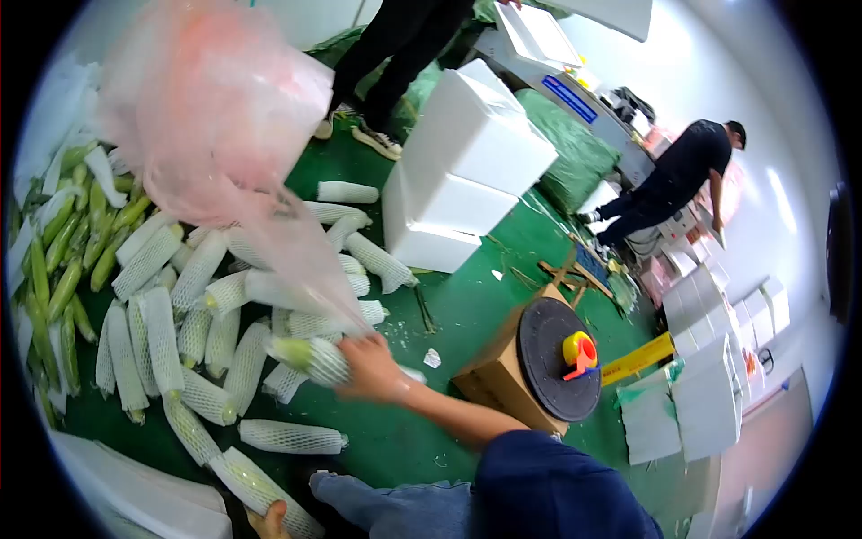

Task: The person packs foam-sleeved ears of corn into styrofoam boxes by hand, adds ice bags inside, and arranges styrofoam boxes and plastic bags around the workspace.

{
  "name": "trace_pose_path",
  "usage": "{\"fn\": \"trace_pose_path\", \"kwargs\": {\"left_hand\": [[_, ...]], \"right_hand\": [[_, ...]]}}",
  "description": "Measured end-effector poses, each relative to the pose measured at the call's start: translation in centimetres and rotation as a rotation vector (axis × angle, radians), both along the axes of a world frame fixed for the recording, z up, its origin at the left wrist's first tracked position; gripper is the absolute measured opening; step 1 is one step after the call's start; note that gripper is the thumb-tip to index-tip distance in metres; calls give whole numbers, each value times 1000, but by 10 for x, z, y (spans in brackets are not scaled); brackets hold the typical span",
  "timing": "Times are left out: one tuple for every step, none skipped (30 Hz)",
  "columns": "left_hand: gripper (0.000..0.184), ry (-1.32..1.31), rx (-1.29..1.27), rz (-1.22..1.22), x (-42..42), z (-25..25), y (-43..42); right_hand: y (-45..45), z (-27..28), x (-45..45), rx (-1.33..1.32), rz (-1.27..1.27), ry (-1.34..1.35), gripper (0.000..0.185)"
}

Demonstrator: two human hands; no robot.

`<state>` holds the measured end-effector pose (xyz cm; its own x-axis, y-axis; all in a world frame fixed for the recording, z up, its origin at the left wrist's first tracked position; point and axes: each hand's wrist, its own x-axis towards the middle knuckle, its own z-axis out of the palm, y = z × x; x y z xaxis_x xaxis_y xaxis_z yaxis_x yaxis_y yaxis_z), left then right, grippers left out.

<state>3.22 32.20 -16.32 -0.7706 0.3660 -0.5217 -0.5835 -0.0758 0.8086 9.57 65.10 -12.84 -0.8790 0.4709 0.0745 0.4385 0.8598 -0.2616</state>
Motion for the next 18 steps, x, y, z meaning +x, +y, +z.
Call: {"fn": "trace_pose_path", "kwargs": {"left_hand": [[54, 4, -18, -21, 1, -4, -4], [54, 7, -32, -39, 3, -8, -7], [54, 7, -43, -55, 6, -10, -10], [54, 8, -52, -72, 9, -13, -11], [54, 11, -60, -93, 12, -15, -14], [54, 16, -70, -111, 16, -18, -15], [54, 20, -78, -126, 19, -19, -16], [54, 31, -92, -149, 22, -20, -18], [57, -5, -79, -145, 23, -15, -21], [58, 20, -86, -129, 24, -4, -19], [58, 48, -96, -116, 23, 6, -20], [58, 54, -102, -108, 20, 3, -25], [58, 14, -115, -57, 21, -5, -30], [58, -31, -124, -14, 22, -12, -35], [58, -36, -117, -23, 23, -18, -39], [59, -70, -127, 19, 22, -22, -43], [59, -101, -135, 57, 19, -24, -43], [61, -103, -119, -4, 14, -16, -41]], "right_hand": [[-13, 4, 44, -133, -1, 158, 70], [-25, 10, 79, -332, -90, 108, 74], [-35, 7, 99, -582, -181, 137, 75], [-40, 8, 102, -688, -229, 191, 74], [-45, 6, 99, -800, -274, 250, 74], [-43, 1, 87, -772, -209, 256, 73], [-38, -2, 71, -750, -141, 262, 73], [-34, -4, 57, -683, -111, 302, 75], [-28, 3, 43, -705, -185, 226, 72], [-15, 8, 33, -601, -203, 235, 72], [6, 15, 28, -603, -212, 226, 73], [30, 33, 24, -562, -148, 306, 69], [63, 44, 25, -470, -95, 427, 67], [92, 74, 30, -690, -240, 394, 60], [118, 102, 43, -603, -442, 499, 50], [162, 123, 71, -595, -477, 543, 48], [187, 149, 96, -489, -558, 708, 52], [192, 177, 120, -135, -645, 717, 54]]}}
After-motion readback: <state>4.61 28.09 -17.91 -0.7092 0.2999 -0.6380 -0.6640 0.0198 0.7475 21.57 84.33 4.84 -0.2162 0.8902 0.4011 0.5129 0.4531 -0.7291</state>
